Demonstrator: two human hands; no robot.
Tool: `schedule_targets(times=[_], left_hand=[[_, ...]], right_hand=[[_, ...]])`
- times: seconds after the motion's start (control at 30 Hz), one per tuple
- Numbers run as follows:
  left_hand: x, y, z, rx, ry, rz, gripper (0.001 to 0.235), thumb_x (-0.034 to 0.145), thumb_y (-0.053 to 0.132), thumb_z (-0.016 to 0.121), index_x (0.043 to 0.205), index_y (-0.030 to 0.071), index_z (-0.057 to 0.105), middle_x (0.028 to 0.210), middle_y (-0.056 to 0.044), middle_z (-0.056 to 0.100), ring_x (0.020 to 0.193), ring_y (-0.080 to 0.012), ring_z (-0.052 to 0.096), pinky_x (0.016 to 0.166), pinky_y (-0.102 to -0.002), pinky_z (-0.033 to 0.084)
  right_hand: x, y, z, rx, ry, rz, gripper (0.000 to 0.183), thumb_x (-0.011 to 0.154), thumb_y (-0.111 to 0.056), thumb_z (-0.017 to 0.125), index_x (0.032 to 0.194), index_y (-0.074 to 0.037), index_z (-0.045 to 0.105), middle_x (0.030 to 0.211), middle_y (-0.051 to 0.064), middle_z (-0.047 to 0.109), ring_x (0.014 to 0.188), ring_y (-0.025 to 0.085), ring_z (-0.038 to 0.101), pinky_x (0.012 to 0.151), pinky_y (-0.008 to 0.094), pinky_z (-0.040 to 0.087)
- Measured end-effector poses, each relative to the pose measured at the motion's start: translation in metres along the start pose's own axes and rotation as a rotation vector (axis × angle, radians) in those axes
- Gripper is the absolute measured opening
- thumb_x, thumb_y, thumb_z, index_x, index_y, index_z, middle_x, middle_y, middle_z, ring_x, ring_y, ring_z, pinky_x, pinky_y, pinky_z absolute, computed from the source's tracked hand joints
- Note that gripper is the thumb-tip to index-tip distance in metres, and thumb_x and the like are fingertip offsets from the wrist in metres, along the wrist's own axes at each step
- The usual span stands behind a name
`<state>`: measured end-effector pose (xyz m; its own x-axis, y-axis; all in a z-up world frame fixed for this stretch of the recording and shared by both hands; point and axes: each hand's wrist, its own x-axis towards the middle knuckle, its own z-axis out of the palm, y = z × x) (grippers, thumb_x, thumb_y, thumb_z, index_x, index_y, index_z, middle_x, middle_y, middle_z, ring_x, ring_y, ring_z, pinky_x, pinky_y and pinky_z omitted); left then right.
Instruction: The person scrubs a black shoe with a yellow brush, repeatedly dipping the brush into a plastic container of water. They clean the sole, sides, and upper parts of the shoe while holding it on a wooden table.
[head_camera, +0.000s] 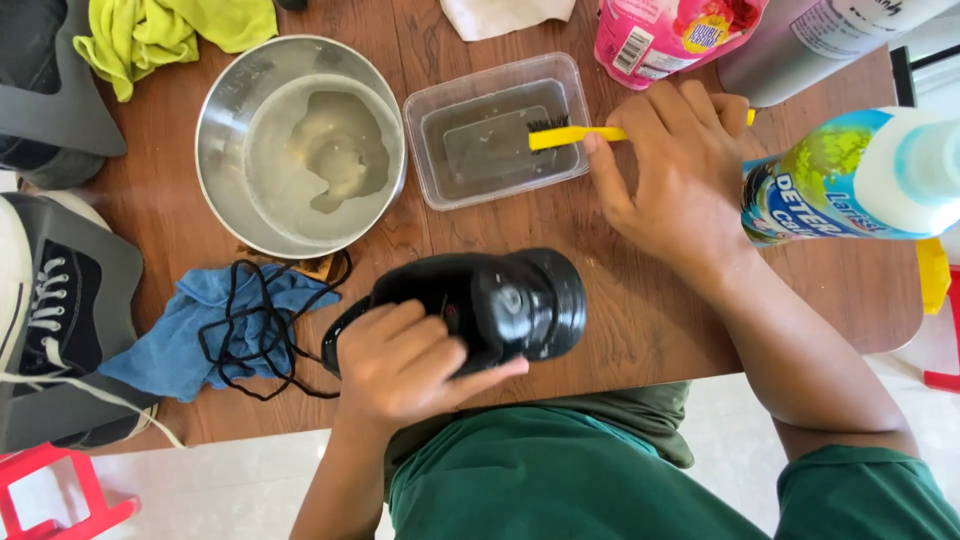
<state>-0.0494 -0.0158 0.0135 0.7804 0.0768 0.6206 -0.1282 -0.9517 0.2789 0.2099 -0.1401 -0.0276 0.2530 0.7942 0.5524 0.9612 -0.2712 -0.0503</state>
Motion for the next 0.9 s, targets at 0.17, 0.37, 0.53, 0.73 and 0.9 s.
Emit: schedule_targets(times=[0.17, 0.37, 0.53, 0.73, 0.9], left_hand=[[-0.007, -0.006, -0.002, 0.05, -0.12, 0.131, 0.035, 0.098, 0.023, 0.08, 0.074, 0.011, 0.057, 0.068, -0.001, 0.045, 0.063, -0.0181, 0.042, 0.051, -0.027, 0.035], [0.0, 0.011, 0.003, 0.027, -0.345, -0.22, 0.07, 0.086, 0.071, 0.068, 0.106, 0.004, 0.071, 0.083, -0.007, 0.064, 0.085, -0.0269, 0.059, 0.061, -0.039, 0.05], [0.011, 0.03, 0.028, 0.126, -0.159, -0.452, 0.057, 0.083, 0.062, 0.081, 0.078, 0.008, 0.062, 0.073, -0.003, 0.061, 0.071, -0.0245, 0.059, 0.059, -0.038, 0.045], [-0.007, 0.018, 0.044, -0.047, 0.012, -0.339, 0.036, 0.092, 0.024, 0.076, 0.067, 0.01, 0.054, 0.064, 0.001, 0.055, 0.058, -0.0179, 0.051, 0.052, -0.03, 0.038], [-0.034, 0.027, 0.044, -0.171, 0.016, -0.167, 0.031, 0.091, 0.018, 0.078, 0.07, 0.011, 0.056, 0.069, 0.0, 0.059, 0.056, -0.0145, 0.052, 0.062, -0.025, 0.044]], right_hand=[[0.0, 0.002, -0.003, 0.122, 0.024, 0.003, 0.036, 0.112, -0.029, 0.077, 0.087, -0.008, 0.061, 0.085, 0.006, 0.059, 0.081, 0.031, 0.051, 0.082, 0.043, 0.034], [0.001, 0.001, -0.002, 0.445, 0.059, -0.043, 0.053, 0.106, -0.033, 0.07, 0.065, -0.008, 0.046, 0.066, 0.004, 0.043, 0.071, 0.028, 0.039, 0.082, 0.046, 0.026], [0.002, -0.003, 0.004, 0.472, 0.068, -0.07, 0.056, 0.106, -0.023, 0.07, 0.06, -0.009, 0.041, 0.064, 0.003, 0.041, 0.07, 0.026, 0.035, 0.083, 0.045, 0.026], [0.003, -0.008, 0.003, 0.571, 0.112, -0.163, 0.052, 0.1, -0.013, 0.06, 0.056, -0.011, 0.032, 0.056, 0.003, 0.032, 0.062, 0.026, 0.028, 0.078, 0.046, 0.024], [0.0, -0.037, 0.0, 0.688, 0.201, -0.41, 0.049, 0.093, -0.018, 0.052, 0.046, -0.017, 0.037, 0.046, 0.0, 0.024, 0.046, 0.022, 0.023, 0.072, 0.046, 0.025]])
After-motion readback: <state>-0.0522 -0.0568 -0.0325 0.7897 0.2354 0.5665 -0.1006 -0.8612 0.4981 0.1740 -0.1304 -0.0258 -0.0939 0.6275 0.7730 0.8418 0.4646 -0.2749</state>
